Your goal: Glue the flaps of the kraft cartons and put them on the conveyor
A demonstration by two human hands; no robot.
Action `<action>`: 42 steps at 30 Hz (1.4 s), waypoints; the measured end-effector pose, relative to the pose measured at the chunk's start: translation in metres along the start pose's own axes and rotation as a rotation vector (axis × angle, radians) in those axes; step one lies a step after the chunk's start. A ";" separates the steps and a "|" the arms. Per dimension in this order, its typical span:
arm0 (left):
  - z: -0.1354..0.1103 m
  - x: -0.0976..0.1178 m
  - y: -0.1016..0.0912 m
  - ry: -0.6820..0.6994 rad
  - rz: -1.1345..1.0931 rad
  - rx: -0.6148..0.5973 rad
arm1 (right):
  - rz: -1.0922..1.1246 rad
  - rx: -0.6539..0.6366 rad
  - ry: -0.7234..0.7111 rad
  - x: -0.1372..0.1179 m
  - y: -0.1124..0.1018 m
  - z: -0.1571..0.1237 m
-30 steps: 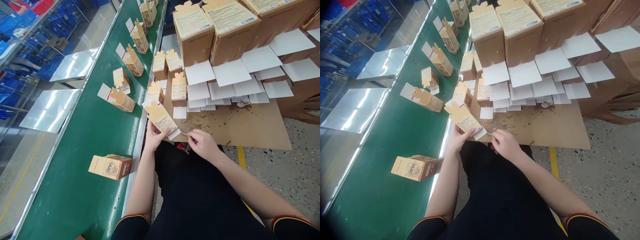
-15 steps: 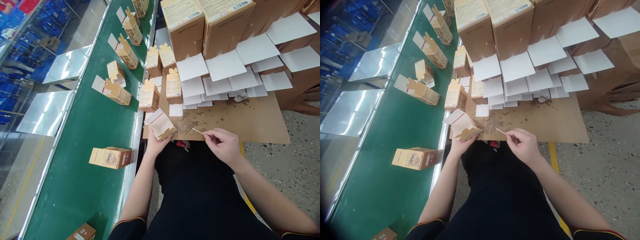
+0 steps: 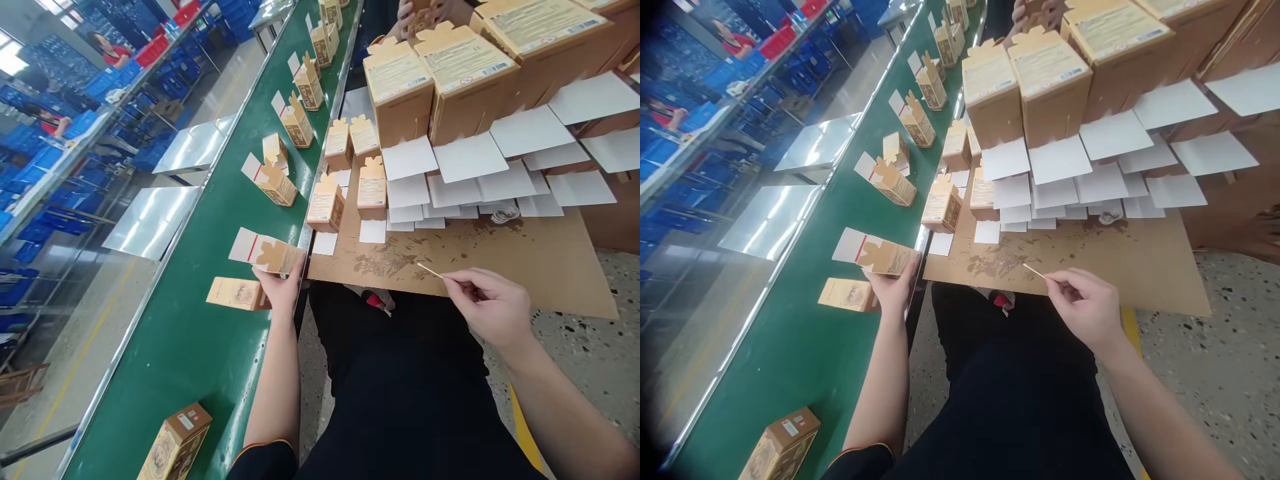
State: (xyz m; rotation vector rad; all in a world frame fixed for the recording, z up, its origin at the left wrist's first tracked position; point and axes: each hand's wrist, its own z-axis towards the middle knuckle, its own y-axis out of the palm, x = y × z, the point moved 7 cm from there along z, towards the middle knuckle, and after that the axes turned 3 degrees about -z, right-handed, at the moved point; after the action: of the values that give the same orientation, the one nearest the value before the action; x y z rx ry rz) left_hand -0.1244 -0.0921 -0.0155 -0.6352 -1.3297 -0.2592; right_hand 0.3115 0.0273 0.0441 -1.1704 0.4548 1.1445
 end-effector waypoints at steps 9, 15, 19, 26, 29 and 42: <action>0.055 0.021 -0.015 0.147 0.319 0.224 | 0.018 0.052 0.029 0.006 -0.005 0.007; 0.026 0.098 0.037 0.560 0.300 0.129 | -0.083 0.154 0.052 0.020 -0.037 0.012; 0.073 0.113 0.092 0.371 0.268 -0.113 | -0.277 0.237 0.057 0.040 -0.069 0.035; 0.090 0.073 0.140 -0.155 0.199 -0.420 | -0.546 0.154 0.128 0.079 -0.091 0.087; 0.068 0.058 0.118 -0.182 0.071 -0.376 | -0.570 0.018 0.126 0.084 -0.077 0.105; -0.028 0.043 0.102 -0.188 -0.468 -0.574 | -0.148 -0.074 -0.112 0.006 0.003 0.021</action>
State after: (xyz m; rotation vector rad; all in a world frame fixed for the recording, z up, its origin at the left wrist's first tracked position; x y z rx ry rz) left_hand -0.0381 -0.0181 -0.0057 -0.8307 -1.5871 -1.0071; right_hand 0.3066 0.0484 0.0458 -1.1769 0.2383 1.0992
